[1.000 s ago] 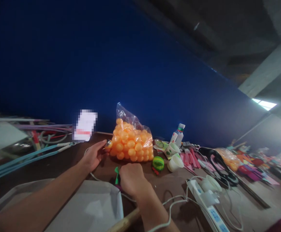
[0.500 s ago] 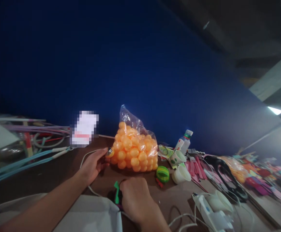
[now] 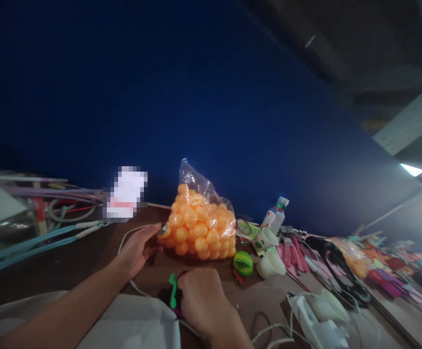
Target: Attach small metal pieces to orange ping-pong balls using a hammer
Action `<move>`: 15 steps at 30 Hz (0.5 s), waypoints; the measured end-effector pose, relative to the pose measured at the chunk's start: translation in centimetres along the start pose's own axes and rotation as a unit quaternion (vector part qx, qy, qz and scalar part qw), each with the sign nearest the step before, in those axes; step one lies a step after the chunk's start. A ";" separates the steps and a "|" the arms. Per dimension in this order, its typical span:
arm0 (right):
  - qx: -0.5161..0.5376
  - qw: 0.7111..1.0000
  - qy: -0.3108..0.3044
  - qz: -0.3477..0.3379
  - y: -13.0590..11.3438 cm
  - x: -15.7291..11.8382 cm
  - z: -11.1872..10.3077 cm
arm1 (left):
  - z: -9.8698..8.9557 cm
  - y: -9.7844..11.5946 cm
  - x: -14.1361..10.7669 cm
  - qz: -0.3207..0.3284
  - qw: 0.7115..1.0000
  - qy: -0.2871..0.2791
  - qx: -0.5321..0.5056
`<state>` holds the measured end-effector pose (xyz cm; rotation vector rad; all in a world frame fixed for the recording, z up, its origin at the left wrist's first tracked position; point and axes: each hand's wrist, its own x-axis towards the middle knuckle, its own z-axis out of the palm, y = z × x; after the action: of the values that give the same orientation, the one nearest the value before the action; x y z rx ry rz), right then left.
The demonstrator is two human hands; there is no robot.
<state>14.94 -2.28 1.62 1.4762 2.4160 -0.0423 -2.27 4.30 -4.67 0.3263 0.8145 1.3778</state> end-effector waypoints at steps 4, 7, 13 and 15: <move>-0.007 1.000 0.000 0.007 0.0 -0.2 -0.3 | 0.1 0.1 0.0 -0.002 1.000 0.009 0.002; 0.000 1.000 -0.001 0.005 -0.1 -0.5 -0.9 | 0.2 0.1 -0.1 -0.003 1.000 0.012 0.003; 0.021 0.999 0.027 -0.005 -0.2 -0.9 -1.5 | 0.2 0.2 -0.3 0.008 1.000 0.009 0.012; 0.027 0.999 0.040 -0.011 -0.1 -1.0 -1.4 | 0.2 0.2 -0.3 0.009 1.000 0.009 0.013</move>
<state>14.96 -2.91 3.18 1.5010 2.5145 -0.0540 -2.27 4.10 -4.31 0.3411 0.8469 1.3895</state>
